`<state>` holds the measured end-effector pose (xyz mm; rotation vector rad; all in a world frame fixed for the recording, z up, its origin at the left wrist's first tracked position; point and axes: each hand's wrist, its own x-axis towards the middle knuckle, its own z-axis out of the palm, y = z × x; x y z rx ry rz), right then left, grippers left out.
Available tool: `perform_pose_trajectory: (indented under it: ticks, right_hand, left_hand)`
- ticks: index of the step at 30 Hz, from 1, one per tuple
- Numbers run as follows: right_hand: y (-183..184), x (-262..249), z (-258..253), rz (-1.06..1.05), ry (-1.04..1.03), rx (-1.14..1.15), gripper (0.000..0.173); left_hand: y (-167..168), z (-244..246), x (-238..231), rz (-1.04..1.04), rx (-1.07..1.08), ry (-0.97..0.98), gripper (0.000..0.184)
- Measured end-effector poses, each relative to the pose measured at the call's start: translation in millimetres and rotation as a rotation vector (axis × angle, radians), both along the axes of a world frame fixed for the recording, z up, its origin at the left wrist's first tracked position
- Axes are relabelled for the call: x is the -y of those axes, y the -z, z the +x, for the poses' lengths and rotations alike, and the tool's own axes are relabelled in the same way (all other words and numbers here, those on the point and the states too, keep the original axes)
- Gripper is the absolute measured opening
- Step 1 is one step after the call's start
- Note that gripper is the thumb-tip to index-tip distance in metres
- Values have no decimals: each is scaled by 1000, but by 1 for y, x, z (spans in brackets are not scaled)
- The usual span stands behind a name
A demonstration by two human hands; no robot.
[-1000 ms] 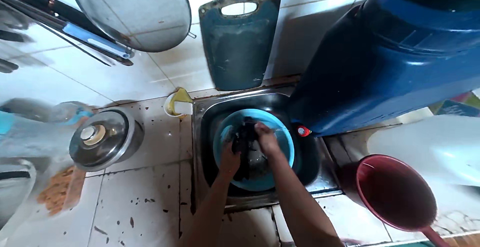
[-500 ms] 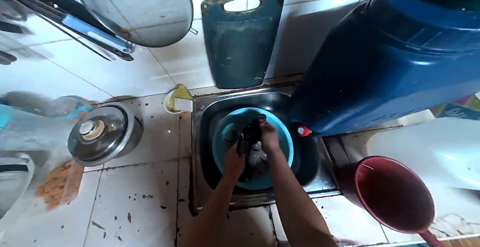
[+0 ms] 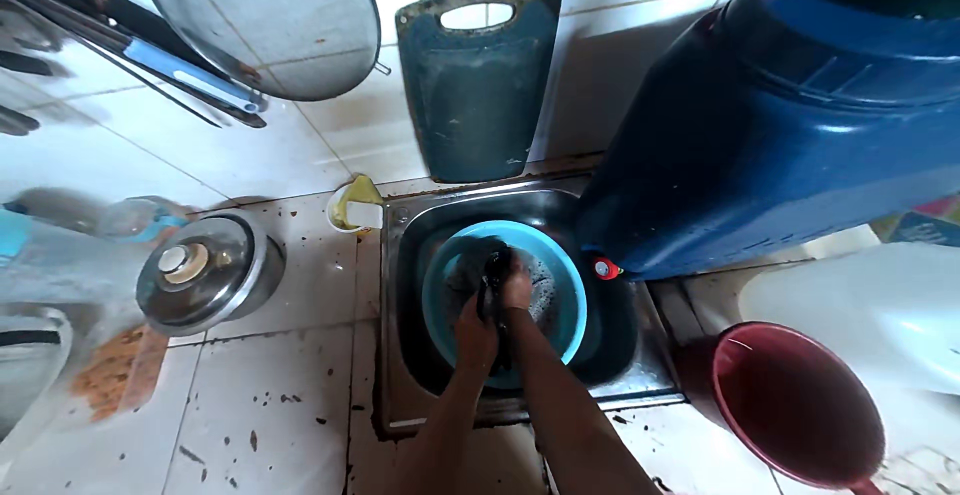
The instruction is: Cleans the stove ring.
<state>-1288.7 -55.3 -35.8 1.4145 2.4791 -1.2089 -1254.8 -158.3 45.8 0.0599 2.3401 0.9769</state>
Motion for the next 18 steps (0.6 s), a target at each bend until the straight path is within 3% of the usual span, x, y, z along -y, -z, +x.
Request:
perform_pose_trajectory:
  ticks: [6, 7, 10, 14, 15, 18]
  right_hand:
    - [2, -24, -5, -367, 303, -106, 48]
    - [2, -20, -1, -339, 226, -129, 43]
    - [1, -10, 7, -196, -58, -38, 52]
    - [-11, -54, 1, -187, -487, 86, 48]
    - [-17, -68, 3, -178, -502, 78, 48]
    - [-22, -91, 24, -305, -164, -177, 41]
  left_hand:
    - [-3, 8, -14, 5, -23, 57, 47]
    - [-4, 7, -15, 0, -19, 52, 47]
    - [-1, 3, -15, -14, -7, 11, 48]
    - [10, 2, 7, 42, -40, -142, 51]
    - [10, -2, 15, 55, -46, -170, 52]
    - [0, -13, 37, 110, -63, -304, 51]
